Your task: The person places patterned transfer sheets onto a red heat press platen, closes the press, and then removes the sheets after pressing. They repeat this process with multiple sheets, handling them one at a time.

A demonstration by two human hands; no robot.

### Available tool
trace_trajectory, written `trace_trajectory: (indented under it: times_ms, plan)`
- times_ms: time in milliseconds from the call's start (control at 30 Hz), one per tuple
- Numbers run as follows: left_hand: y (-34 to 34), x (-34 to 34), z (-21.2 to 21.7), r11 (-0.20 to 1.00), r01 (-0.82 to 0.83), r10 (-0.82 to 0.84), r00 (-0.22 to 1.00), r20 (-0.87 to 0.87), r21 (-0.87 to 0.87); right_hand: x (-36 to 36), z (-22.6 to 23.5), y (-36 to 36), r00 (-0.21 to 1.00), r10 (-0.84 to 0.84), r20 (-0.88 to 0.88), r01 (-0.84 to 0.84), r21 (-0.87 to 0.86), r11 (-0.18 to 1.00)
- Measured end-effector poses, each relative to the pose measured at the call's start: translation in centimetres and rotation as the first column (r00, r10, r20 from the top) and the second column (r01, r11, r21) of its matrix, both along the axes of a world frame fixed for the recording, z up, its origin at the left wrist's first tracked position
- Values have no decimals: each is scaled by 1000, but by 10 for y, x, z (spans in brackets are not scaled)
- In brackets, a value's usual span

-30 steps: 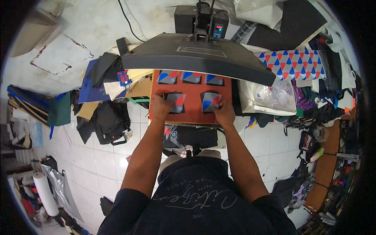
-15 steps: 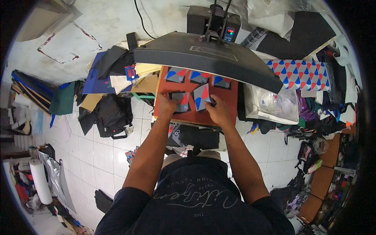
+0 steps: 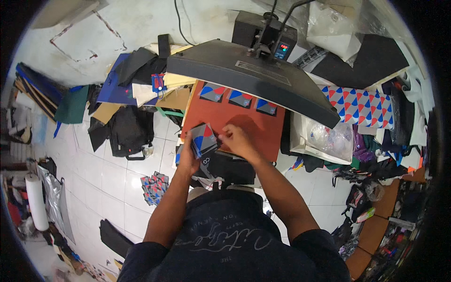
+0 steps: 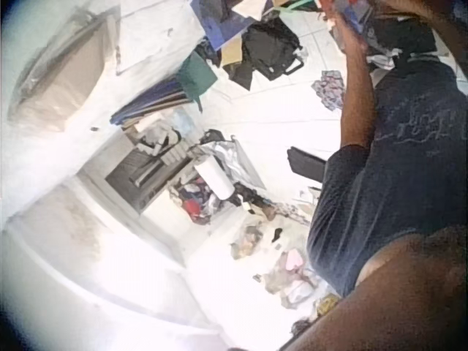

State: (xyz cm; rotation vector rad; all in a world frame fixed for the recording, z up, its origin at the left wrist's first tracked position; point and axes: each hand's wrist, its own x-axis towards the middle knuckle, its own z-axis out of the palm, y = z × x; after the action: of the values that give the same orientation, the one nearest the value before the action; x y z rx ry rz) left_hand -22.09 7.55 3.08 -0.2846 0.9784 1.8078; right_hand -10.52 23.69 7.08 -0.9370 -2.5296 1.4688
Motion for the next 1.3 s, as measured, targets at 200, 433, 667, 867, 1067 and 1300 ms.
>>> trace_trajectory:
  times_ms: [200, 433, 667, 867, 1067, 1300]
  plan:
    - [7, -5, -16, 958, -22, -50, 969, -242, -286, 19, -53, 107, 989, -32, 147, -103, 816, 569]
    - [3, 0, -17, 967, -2, -50, 979, -196, -254, 18, -78, 169, 967, -15, 254, -238, 925, 296]
    - [1, 10, -30, 986, 9, -34, 988, -150, -166, 20, -83, 145, 975, 16, 222, -203, 860, 468]
    - [9, 24, -16, 993, -117, 116, 993, 35, 31, 16, 18, 22, 930, 368, 20, -348, 371, 861]
    - [3, 29, -30, 994, -111, 111, 994, -16, 16, -44, -30, 74, 963, 234, 137, -258, 727, 636]
    - [0, 30, -26, 992, -90, 86, 995, -45, -86, -77, -59, 110, 898, 194, 395, -440, 818, 371]
